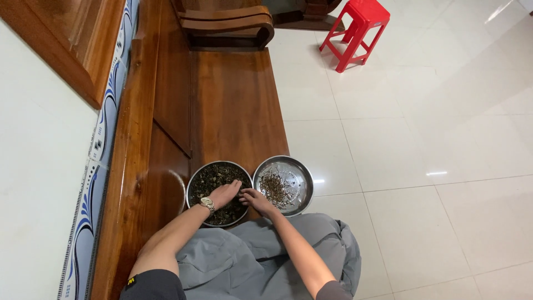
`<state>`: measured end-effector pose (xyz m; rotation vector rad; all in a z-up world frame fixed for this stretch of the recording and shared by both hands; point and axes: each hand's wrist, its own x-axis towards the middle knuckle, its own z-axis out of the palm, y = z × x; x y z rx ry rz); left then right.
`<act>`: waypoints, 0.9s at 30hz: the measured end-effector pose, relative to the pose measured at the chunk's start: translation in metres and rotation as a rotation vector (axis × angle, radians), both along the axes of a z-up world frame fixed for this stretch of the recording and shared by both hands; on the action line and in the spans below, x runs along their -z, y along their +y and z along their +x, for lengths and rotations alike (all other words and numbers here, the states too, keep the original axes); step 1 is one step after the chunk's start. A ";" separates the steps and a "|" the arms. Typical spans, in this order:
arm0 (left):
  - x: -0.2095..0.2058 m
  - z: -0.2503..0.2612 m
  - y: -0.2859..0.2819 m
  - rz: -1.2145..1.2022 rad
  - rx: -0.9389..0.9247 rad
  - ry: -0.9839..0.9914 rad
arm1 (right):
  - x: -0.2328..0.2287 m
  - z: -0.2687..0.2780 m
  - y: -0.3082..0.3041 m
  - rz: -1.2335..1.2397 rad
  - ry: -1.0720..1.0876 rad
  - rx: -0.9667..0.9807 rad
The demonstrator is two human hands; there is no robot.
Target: Sorting dried tea leaves by hand to remove stems and debris into a separate tray.
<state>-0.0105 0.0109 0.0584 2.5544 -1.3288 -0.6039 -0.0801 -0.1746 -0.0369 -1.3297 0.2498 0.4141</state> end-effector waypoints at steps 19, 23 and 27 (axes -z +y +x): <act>-0.015 -0.018 -0.011 -0.096 0.105 -0.091 | 0.038 0.005 -0.013 0.093 0.041 0.134; -0.015 -0.014 -0.009 -0.089 0.104 -0.109 | 0.031 0.010 -0.014 0.025 -0.014 0.072; -0.037 -0.018 -0.008 -0.121 0.055 -0.003 | 0.031 0.013 -0.015 -0.064 -0.101 0.005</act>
